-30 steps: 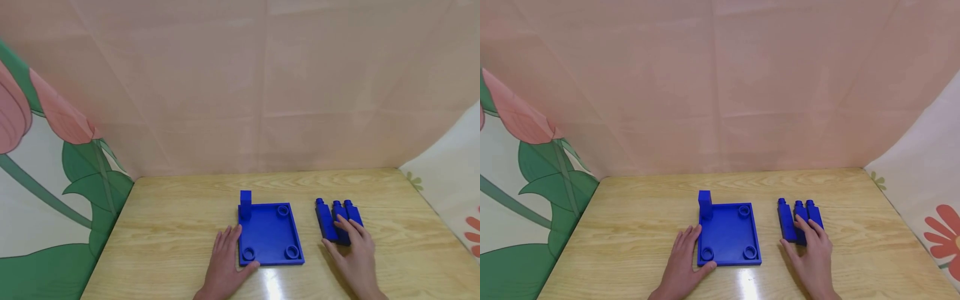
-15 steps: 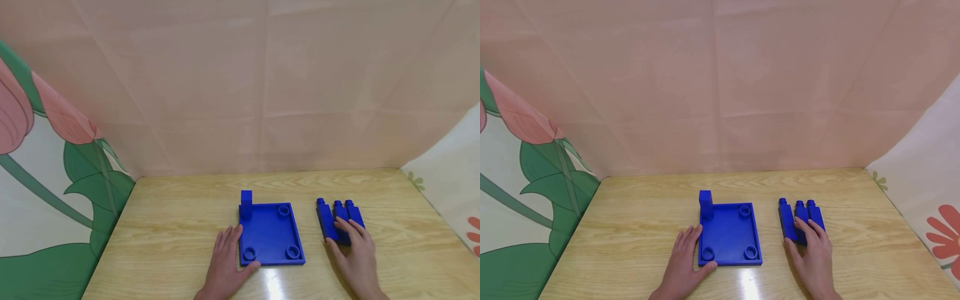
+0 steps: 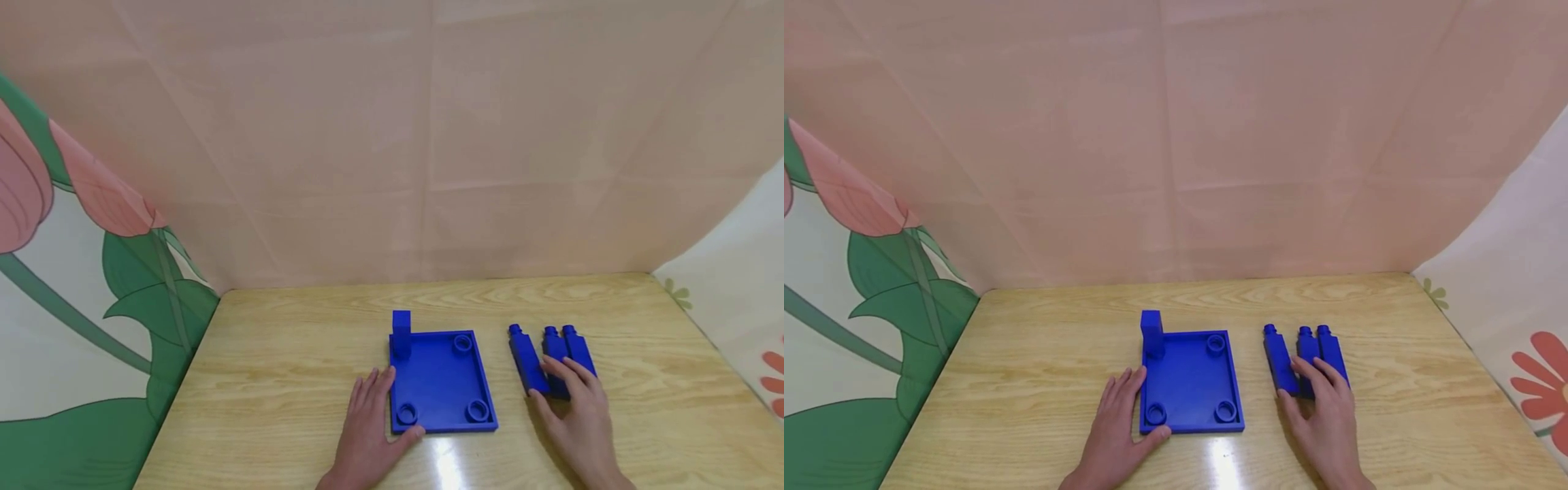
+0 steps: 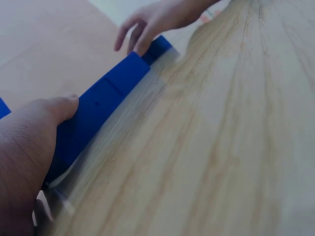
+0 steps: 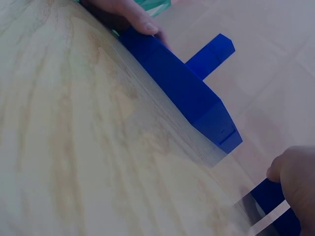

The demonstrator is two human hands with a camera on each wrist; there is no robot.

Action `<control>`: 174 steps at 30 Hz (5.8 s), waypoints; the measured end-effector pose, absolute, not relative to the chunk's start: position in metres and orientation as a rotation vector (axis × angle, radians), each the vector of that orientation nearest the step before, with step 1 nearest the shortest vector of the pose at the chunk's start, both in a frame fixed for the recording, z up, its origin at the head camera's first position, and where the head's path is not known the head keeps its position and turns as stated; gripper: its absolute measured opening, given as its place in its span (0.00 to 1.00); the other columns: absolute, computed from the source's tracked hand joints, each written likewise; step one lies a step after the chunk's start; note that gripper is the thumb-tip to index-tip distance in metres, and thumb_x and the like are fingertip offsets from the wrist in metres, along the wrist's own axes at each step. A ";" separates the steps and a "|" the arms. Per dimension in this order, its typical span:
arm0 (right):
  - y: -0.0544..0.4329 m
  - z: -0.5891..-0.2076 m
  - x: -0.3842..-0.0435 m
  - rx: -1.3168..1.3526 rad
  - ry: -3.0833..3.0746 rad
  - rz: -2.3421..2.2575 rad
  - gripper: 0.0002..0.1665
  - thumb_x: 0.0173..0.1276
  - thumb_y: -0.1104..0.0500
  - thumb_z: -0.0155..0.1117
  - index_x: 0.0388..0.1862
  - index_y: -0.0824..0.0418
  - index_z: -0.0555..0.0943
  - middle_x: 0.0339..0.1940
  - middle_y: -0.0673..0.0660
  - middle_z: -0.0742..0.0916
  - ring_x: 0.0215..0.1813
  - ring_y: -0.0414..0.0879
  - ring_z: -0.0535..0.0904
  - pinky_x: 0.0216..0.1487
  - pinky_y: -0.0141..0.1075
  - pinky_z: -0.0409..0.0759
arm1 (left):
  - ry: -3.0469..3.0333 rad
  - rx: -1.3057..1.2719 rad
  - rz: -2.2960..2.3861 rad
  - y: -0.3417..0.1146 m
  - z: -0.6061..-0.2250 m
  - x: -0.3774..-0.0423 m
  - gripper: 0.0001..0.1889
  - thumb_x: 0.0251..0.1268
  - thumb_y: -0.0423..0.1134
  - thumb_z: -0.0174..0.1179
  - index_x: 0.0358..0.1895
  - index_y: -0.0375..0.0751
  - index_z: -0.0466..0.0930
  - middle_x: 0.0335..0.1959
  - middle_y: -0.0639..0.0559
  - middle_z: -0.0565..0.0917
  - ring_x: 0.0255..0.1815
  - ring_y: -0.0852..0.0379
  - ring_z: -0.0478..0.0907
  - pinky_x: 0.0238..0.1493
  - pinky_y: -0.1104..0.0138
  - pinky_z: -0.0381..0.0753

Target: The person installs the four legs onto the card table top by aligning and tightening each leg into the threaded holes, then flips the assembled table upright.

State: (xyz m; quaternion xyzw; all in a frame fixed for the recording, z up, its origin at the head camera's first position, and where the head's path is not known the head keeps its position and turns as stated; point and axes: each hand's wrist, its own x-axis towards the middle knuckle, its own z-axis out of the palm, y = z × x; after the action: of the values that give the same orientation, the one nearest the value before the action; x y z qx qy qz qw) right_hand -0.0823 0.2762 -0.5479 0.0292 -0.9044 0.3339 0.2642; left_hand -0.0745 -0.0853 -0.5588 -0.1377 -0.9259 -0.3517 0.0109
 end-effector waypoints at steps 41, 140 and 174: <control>0.278 -0.553 -0.084 0.240 -2.444 0.675 0.48 0.45 0.60 0.90 0.70 0.62 0.85 0.43 0.66 0.92 0.68 0.72 0.74 0.76 0.70 0.59 | -2.900 -0.406 -1.116 -0.086 -0.558 -0.075 0.55 0.69 0.75 0.65 0.90 0.49 0.58 0.88 0.49 0.66 0.91 0.39 0.56 0.92 0.44 0.46; 0.189 -0.482 -0.182 0.454 -1.842 1.446 0.39 0.57 0.87 0.76 0.69 0.74 0.82 0.54 0.67 0.91 0.52 0.35 0.87 0.57 0.25 0.85 | -2.805 -0.469 -1.027 -0.084 -0.562 -0.077 0.54 0.70 0.74 0.65 0.89 0.44 0.62 0.87 0.49 0.70 0.89 0.39 0.60 0.89 0.61 0.37; 0.193 -0.491 -0.187 0.540 -2.079 1.283 0.28 0.64 0.78 0.78 0.63 0.66 0.90 0.53 0.62 0.91 0.50 0.38 0.85 0.54 0.24 0.84 | -2.804 -0.474 -1.009 -0.085 -0.562 -0.076 0.54 0.71 0.74 0.65 0.89 0.44 0.62 0.87 0.48 0.69 0.88 0.39 0.61 0.89 0.58 0.40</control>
State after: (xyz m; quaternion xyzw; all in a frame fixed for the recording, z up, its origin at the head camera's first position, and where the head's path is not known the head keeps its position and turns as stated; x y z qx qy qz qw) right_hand -0.1869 0.1930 -0.4906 0.2051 -0.7887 0.4867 0.3146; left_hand -0.0756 -0.0854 -0.5621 -0.1567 -0.9275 -0.3337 0.0620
